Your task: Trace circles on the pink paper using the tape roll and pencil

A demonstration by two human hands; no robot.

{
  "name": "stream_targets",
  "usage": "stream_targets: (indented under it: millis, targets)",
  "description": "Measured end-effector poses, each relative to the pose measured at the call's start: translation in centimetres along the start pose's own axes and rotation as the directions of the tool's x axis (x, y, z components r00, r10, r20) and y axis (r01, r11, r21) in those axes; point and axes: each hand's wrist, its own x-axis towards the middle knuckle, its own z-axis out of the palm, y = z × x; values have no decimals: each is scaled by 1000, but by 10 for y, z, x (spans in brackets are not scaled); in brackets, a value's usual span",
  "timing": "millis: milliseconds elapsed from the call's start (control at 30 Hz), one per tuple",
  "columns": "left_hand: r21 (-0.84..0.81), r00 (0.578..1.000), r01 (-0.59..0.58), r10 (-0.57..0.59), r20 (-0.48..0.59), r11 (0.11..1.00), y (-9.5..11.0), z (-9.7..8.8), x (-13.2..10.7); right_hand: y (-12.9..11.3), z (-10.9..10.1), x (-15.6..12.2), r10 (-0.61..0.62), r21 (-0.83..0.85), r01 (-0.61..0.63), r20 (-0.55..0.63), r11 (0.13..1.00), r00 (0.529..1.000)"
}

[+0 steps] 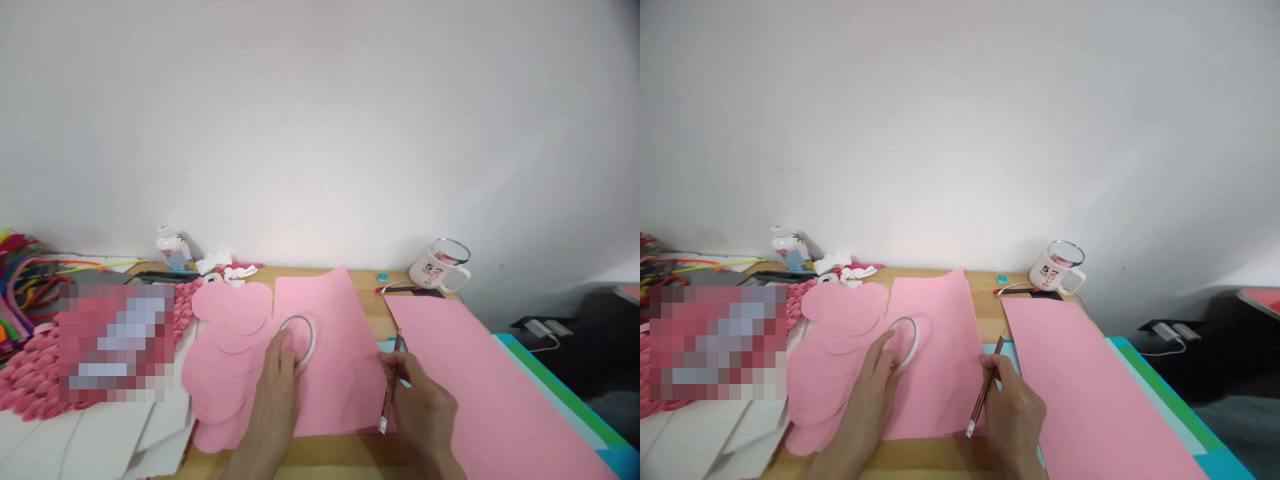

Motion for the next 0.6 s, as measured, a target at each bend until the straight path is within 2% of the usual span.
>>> stream_targets:
  millis: [100, 167, 267, 433, 533, 600]
  targets:
    - [-64, 986, 18, -28, -166, 998, 0, 3, 0, 0, 3, 0, -88, -76, 83, -61, 994, 994]
    - [-84, 980, -12, -5, -199, 996, -1, 2, 0, -2, 4, 2, -131, -97, 126, -47, 987, 990]
    - [-80, 983, -55, 40, -179, 995, -5, 0, 1, -7, 2, 6, -128, -84, 126, -17, 988, 992]
    - [-81, 993, -6, -4, -122, 997, -5, -4, 2, -18, 0, 10, 2, 99, -12, 106, 995, 994]
    - [-92, 994, -5, -5, -105, 996, -4, -5, 2, -25, -1, 10, 2, 170, -40, 218, 985, 976]
    - [-96, 993, -19, 8, -116, 995, -3, -5, 2, -30, -3, 10, -5, 157, -31, 224, 987, 975]
